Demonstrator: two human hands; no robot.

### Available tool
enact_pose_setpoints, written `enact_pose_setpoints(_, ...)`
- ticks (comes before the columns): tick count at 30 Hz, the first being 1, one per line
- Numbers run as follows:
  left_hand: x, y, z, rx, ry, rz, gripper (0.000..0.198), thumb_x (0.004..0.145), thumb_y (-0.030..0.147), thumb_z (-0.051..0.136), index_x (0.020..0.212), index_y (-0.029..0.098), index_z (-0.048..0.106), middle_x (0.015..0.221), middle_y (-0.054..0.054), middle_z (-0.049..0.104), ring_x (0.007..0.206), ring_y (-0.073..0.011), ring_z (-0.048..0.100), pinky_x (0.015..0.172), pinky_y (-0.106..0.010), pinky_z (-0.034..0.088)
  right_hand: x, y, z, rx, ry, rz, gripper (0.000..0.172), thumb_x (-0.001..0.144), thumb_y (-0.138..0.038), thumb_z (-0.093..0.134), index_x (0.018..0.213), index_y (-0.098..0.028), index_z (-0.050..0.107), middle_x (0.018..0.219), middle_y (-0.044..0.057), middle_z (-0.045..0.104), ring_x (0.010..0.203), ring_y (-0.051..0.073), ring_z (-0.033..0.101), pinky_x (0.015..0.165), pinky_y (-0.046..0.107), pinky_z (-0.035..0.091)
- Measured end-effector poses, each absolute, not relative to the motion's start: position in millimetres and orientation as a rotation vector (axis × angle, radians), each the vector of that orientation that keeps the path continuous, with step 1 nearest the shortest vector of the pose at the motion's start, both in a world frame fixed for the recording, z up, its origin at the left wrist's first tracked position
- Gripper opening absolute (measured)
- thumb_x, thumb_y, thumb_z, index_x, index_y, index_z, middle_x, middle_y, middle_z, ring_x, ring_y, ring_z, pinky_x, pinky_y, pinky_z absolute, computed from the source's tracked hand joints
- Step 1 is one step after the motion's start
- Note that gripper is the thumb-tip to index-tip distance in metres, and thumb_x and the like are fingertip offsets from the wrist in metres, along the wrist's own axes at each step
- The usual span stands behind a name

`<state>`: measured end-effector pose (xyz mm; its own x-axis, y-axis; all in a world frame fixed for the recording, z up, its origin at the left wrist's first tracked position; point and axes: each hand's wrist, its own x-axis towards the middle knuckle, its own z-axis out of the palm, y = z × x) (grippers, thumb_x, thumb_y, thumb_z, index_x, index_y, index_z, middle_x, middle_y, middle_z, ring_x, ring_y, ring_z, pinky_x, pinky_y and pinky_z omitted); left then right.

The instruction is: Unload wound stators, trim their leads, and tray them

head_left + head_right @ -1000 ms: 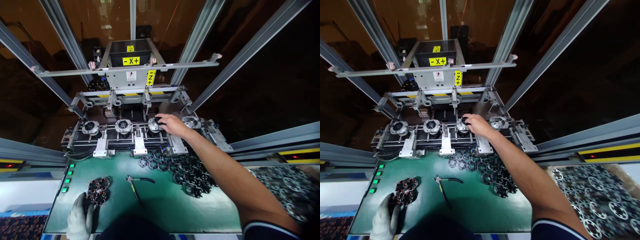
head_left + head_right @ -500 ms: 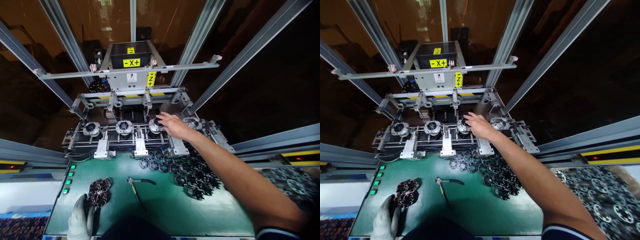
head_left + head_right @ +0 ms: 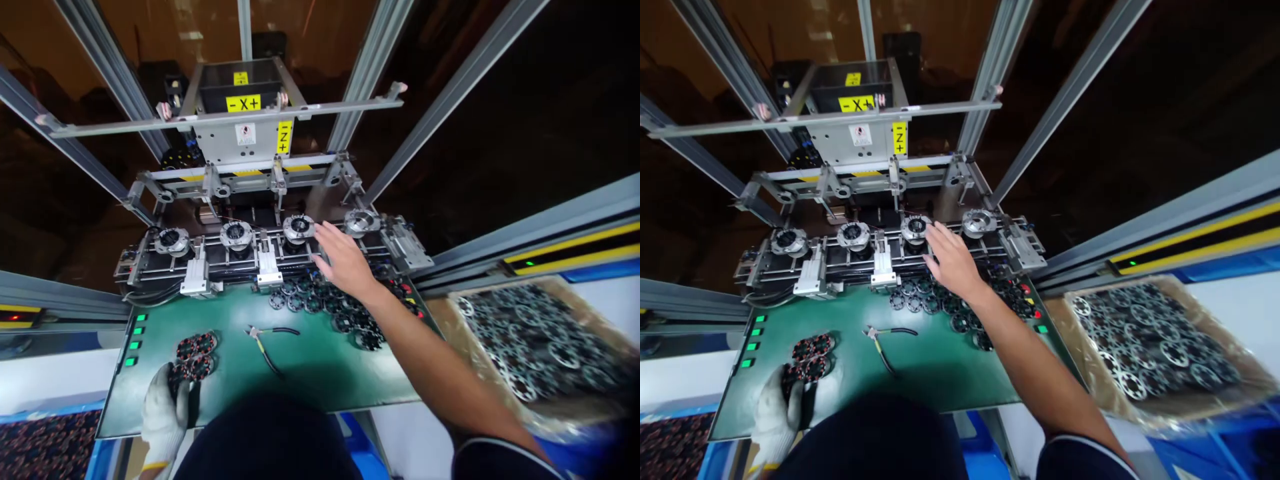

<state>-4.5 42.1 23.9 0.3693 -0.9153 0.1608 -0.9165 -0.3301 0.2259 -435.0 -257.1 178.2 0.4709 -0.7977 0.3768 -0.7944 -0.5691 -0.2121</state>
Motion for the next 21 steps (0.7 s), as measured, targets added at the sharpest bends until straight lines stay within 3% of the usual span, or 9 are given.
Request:
enact_pose_setpoints(4,-5.3,40.1,31.9,2.378,-1.641,-0.082,0.067,0.097,0.052,0.039,0.137,-0.002,0.045,0.125,-0.025,0.057,0.116,-0.0356,0.057,0.101,-0.046,0.047,-485.9,-160.3,135.9,-2.397,1.788,-1.067,0.044,0.093,-0.026,0.058,0.136,-0.020,0.052,0.142,0.011,0.055,0.140,0.027,0.044,0.117,0.051,0.040)
enact_pose_setpoints(8,-5.0,36.5,40.3,2.381,-1.673,-0.139,0.064,0.097,0.049,0.040,0.137,-0.001,0.044,0.122,-0.023,0.058,0.113,-0.0347,0.059,0.099,-0.043,0.048,-533.9,-82.1,73.6,-2.320,1.924,-0.946,0.023,0.091,-0.031,0.060,0.109,-0.018,0.066,0.123,0.017,0.066,0.128,0.036,0.054,0.102,0.059,0.051)
enact_pose_setpoints(11,-5.6,32.8,45.4,2.400,-1.681,-0.162,0.062,0.097,0.050,0.039,0.134,0.001,0.046,0.117,-0.021,0.060,0.109,-0.0351,0.061,0.094,-0.043,0.050,-545.8,-49.4,44.1,-2.289,1.945,-0.777,0.019,0.087,-0.032,0.063,0.099,-0.020,0.071,0.135,0.017,0.059,0.134,0.042,0.048,0.097,0.062,0.053)
enact_pose_setpoints(16,-7.5,31.7,46.5,2.443,-1.677,-0.159,0.064,0.096,0.051,0.039,0.134,0.000,0.046,0.118,-0.023,0.061,0.109,-0.0377,0.061,0.090,-0.047,0.053,-538.1,-42.8,33.9,-2.187,2.007,-0.623,0.021,0.087,-0.025,0.063,0.104,-0.017,0.073,0.156,0.016,0.036,0.145,0.045,0.029,0.101,0.065,0.047)
enact_pose_setpoints(21,-9.5,34.7,44.6,2.448,-1.643,-0.133,0.061,0.097,0.050,0.038,0.136,0.005,0.045,0.117,-0.021,0.062,0.106,-0.0369,0.063,0.089,-0.048,0.054,-524.4,-50.6,35.5,-2.158,2.007,-0.652,0.013,0.087,-0.021,0.060,0.089,-0.020,0.073,0.154,0.015,0.040,0.143,0.047,0.032,0.098,0.071,0.044)
